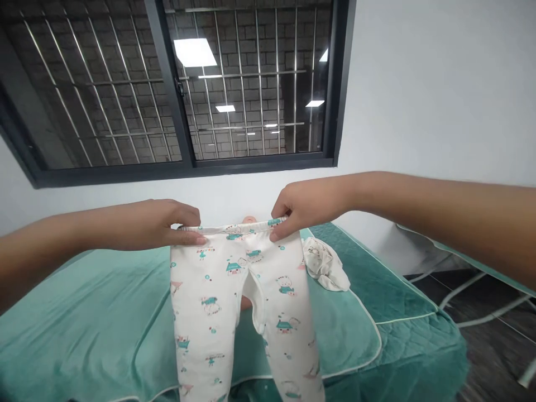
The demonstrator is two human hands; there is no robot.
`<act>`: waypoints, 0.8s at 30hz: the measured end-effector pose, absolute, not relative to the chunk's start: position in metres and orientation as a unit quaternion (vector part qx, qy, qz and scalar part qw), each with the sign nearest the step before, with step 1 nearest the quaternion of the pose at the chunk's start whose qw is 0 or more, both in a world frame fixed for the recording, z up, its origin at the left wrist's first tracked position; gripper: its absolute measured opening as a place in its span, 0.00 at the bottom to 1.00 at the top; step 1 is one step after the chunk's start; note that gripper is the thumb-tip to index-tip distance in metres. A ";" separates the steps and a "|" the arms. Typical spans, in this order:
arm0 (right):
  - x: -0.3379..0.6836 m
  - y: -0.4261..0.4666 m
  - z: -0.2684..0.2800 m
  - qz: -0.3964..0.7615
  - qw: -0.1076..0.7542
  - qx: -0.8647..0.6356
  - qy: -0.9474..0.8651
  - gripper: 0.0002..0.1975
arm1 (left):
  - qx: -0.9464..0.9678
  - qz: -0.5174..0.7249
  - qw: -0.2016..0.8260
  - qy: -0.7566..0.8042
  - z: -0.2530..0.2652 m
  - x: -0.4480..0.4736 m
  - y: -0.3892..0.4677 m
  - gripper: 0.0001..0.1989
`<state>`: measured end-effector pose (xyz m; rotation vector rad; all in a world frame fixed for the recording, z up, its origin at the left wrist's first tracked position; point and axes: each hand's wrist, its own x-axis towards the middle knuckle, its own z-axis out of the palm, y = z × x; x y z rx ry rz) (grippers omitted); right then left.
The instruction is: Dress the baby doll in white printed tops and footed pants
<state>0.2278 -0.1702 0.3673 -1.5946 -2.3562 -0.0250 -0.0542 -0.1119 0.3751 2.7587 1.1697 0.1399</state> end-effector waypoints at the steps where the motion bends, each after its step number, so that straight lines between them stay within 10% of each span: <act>1: 0.230 -0.171 0.368 -0.003 0.078 -0.563 -0.823 0.26 | 0.917 0.036 0.055 0.394 0.374 -0.055 -0.112 0.21; 4: 0.233 -0.172 0.368 0.042 0.040 -0.580 -0.812 0.25 | 0.913 0.058 0.041 0.401 0.371 -0.055 -0.114 0.24; 15: 0.181 -0.150 0.348 0.331 0.393 -0.400 -0.759 0.17 | 0.784 0.471 0.262 0.307 0.345 -0.009 -0.115 0.15; 24: 0.163 -0.093 0.334 0.419 0.589 -0.317 -0.614 0.06 | 0.702 0.539 0.307 0.349 0.282 0.008 -0.097 0.33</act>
